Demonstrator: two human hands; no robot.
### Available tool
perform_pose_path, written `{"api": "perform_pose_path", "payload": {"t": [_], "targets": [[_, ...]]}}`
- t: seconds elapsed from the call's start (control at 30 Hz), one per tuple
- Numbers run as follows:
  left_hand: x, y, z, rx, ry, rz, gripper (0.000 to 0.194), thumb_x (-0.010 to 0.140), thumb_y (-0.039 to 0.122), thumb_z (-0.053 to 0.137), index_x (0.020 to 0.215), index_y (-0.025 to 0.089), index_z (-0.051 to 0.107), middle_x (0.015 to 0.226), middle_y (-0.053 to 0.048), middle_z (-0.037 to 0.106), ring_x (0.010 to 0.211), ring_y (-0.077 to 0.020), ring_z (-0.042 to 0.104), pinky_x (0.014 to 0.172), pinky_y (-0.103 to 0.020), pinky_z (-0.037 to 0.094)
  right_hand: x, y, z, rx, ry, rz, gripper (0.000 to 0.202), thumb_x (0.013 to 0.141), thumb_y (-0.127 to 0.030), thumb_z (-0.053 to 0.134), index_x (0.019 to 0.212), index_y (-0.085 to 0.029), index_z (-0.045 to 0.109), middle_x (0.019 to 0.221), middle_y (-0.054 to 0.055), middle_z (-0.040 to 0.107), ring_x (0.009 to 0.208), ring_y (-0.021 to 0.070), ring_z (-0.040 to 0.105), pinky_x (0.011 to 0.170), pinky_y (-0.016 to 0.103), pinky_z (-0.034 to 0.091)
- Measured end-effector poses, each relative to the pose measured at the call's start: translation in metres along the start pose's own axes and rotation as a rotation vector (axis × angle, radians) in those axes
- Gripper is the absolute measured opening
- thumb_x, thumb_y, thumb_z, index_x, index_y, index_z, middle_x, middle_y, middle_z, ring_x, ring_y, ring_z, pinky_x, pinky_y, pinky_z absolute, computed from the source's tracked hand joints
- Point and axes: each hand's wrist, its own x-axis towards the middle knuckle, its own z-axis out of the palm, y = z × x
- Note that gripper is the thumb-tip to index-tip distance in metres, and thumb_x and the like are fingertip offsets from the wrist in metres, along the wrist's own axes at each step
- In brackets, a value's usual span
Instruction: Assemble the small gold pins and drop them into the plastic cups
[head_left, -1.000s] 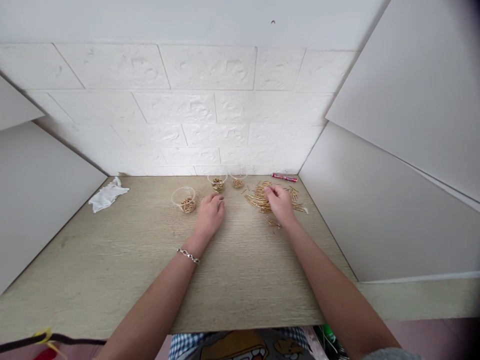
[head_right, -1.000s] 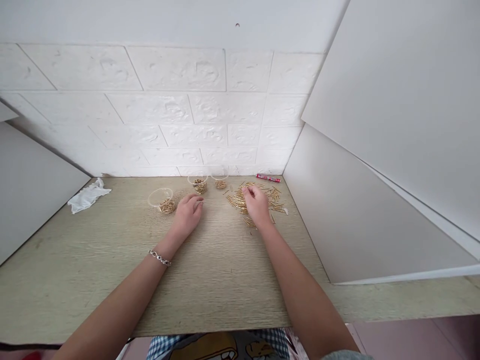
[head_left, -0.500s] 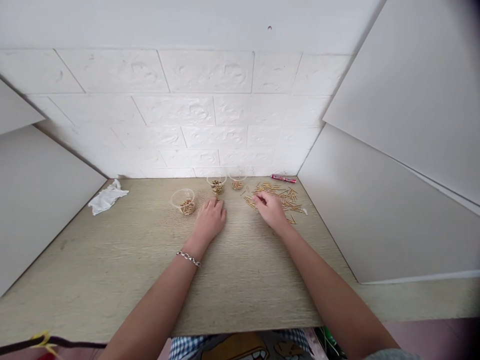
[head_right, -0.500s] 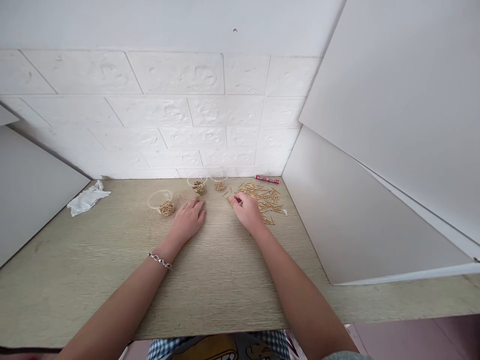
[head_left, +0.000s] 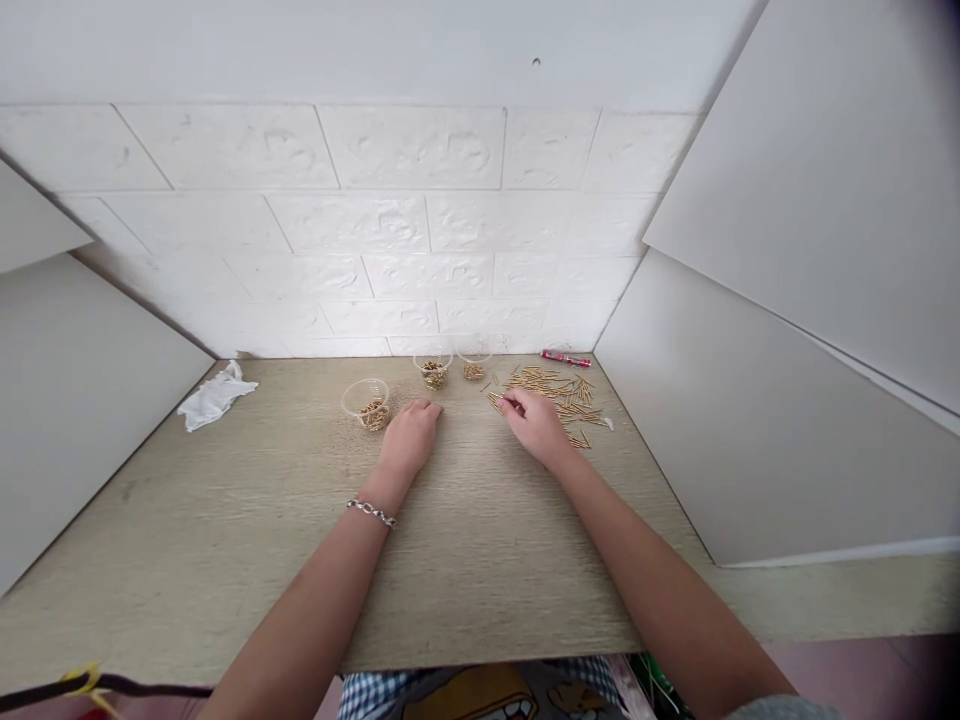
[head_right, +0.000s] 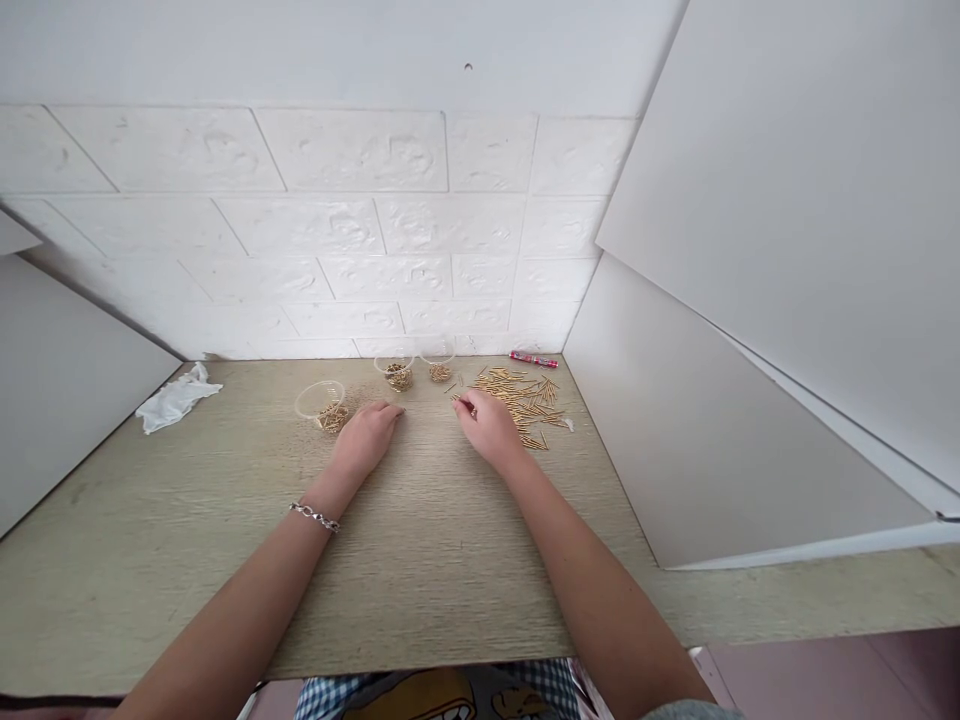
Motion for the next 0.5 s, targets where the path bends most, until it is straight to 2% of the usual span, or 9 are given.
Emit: {"api": "perform_pose_path", "payload": {"t": [0.27,0.5], "targets": [[0.0005,0.001,0.0014,0.072,-0.008,-0.005,0.027,0.085,0.012,0.033,0.096,0.015,0.057,0.09,-0.01,0.058,0.087,-0.0217,0.053,0.078,-0.032,0.04,-0.0011,-0.0057,-0.0024,-0.04,-0.053,-0.032,0.021,0.082,-0.031,0.045,0.07,-0.019,0.056,0.063,-0.001,0.055,0.059,0.0125,0.045,0.056,0.024,0.029],[-0.0049,0.0039,-0.0009,0.156,-0.05,-0.032,0.024,0.084,0.011,0.031,0.087,0.011,0.055,0.086,-0.015,0.057,0.082,-0.0228,0.052,0.075,-0.034,0.039,-0.001,-0.0073,0.0001,-0.108,-0.105,-0.052,0.019,0.083,-0.029,0.045,0.07,-0.019,0.057,0.067,0.0,0.057,0.061,0.0127,0.045,0.057,0.024,0.028]]}}
